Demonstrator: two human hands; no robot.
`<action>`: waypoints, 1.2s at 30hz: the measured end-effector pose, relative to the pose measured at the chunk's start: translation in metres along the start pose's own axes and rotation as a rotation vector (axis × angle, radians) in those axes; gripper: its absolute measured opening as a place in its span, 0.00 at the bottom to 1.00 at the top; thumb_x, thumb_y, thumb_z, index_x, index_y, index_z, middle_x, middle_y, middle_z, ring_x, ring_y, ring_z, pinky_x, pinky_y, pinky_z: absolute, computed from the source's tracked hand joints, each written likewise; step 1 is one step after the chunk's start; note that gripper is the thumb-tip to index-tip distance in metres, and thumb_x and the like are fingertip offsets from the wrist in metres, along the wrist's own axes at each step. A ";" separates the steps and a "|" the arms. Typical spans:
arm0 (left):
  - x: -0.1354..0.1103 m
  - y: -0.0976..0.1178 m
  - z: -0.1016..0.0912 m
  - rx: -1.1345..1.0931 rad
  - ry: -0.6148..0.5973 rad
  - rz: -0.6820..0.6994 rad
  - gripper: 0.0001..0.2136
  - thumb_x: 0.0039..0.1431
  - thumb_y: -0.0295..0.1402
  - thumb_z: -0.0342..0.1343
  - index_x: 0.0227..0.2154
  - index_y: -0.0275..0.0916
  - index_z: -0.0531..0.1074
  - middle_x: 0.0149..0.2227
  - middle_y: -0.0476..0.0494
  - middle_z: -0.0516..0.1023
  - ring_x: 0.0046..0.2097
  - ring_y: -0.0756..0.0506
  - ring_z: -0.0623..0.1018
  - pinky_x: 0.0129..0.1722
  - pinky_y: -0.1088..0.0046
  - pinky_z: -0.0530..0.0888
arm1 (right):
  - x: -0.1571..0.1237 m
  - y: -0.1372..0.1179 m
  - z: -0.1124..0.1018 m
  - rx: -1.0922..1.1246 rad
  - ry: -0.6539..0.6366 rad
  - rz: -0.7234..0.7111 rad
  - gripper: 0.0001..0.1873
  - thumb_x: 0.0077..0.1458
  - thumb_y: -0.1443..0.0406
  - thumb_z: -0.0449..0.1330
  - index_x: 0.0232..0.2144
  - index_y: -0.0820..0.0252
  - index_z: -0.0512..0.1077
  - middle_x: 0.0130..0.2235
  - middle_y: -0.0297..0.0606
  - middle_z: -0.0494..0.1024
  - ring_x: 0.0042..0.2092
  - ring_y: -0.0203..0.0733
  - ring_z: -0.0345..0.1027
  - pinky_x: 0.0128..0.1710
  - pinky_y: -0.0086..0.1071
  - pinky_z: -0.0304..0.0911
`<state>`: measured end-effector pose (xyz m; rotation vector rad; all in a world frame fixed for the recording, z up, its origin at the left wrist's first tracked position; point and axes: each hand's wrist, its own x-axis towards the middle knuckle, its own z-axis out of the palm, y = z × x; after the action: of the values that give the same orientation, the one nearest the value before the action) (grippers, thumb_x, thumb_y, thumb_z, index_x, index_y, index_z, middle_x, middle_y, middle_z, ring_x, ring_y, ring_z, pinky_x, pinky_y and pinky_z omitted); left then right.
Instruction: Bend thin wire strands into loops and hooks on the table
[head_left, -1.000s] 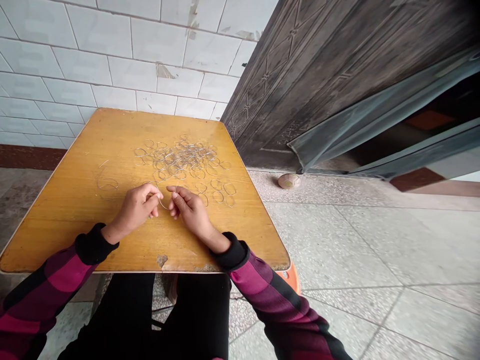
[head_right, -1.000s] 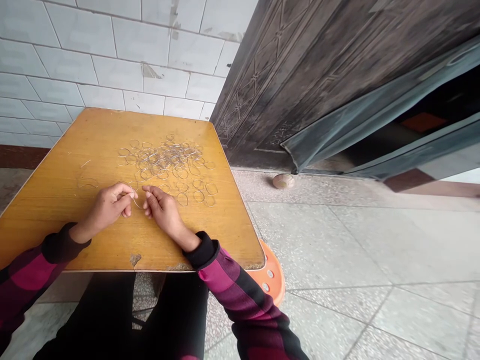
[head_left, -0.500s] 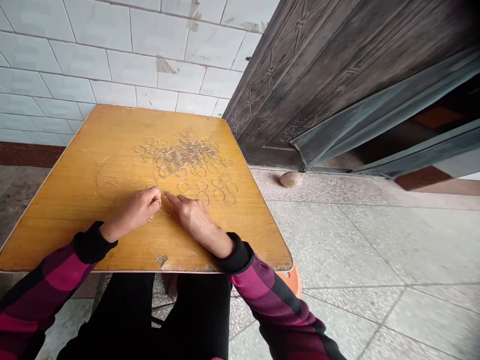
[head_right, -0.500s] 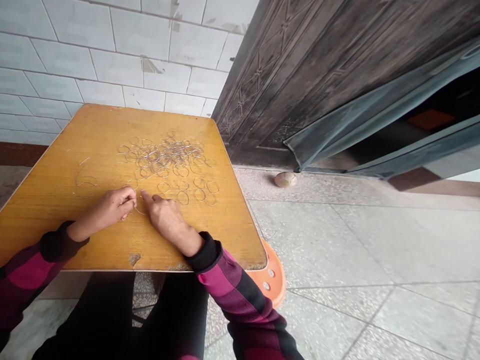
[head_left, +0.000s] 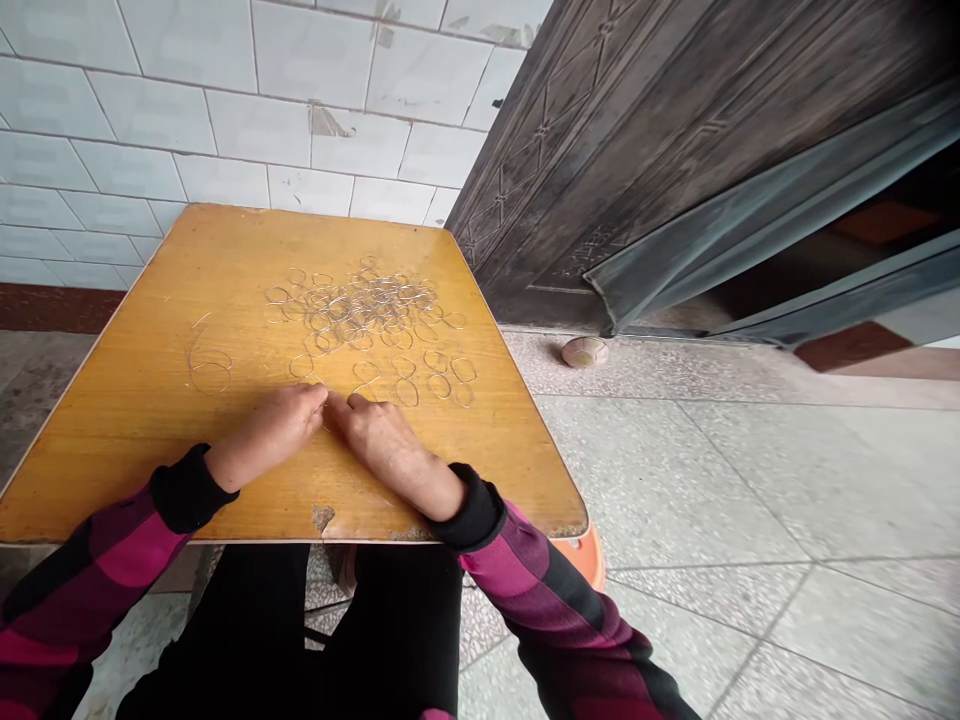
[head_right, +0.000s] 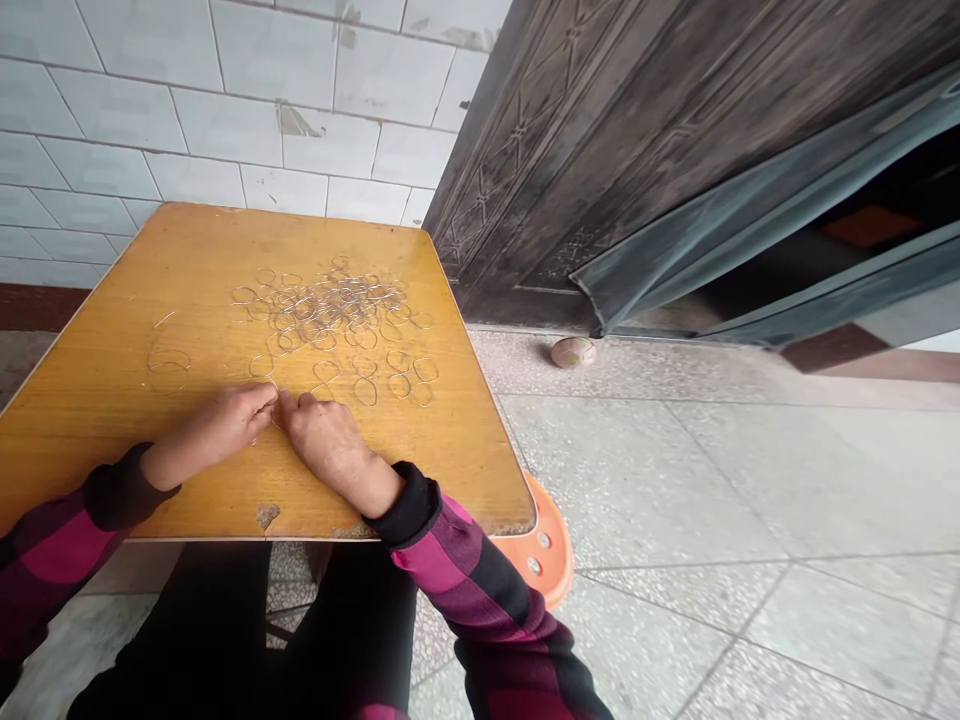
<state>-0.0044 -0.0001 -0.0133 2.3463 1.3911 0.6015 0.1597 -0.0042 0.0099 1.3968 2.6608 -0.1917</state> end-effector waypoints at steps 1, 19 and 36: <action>0.000 0.000 0.000 0.034 -0.007 0.011 0.12 0.53 0.16 0.47 0.22 0.40 0.58 0.23 0.51 0.66 0.27 0.49 0.69 0.30 0.73 0.65 | 0.001 0.000 0.001 -0.002 -0.004 -0.001 0.19 0.66 0.70 0.42 0.55 0.64 0.64 0.40 0.46 0.77 0.36 0.47 0.74 0.30 0.34 0.62; 0.003 0.000 -0.002 0.200 -0.060 0.016 0.11 0.58 0.19 0.49 0.24 0.38 0.62 0.26 0.45 0.72 0.29 0.48 0.73 0.31 0.71 0.69 | 0.001 -0.002 -0.002 -0.034 -0.033 0.017 0.18 0.66 0.70 0.41 0.54 0.63 0.64 0.41 0.46 0.77 0.38 0.47 0.75 0.31 0.35 0.63; 0.000 -0.006 -0.005 -0.085 -0.042 0.032 0.12 0.57 0.21 0.49 0.21 0.38 0.63 0.21 0.50 0.72 0.23 0.51 0.73 0.26 0.75 0.68 | -0.002 0.000 -0.003 -0.005 -0.021 -0.001 0.21 0.66 0.68 0.41 0.56 0.61 0.65 0.40 0.47 0.77 0.34 0.44 0.72 0.30 0.33 0.57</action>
<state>-0.0118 0.0032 -0.0118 2.3048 1.2863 0.6053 0.1607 -0.0055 0.0133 1.3848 2.6431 -0.1983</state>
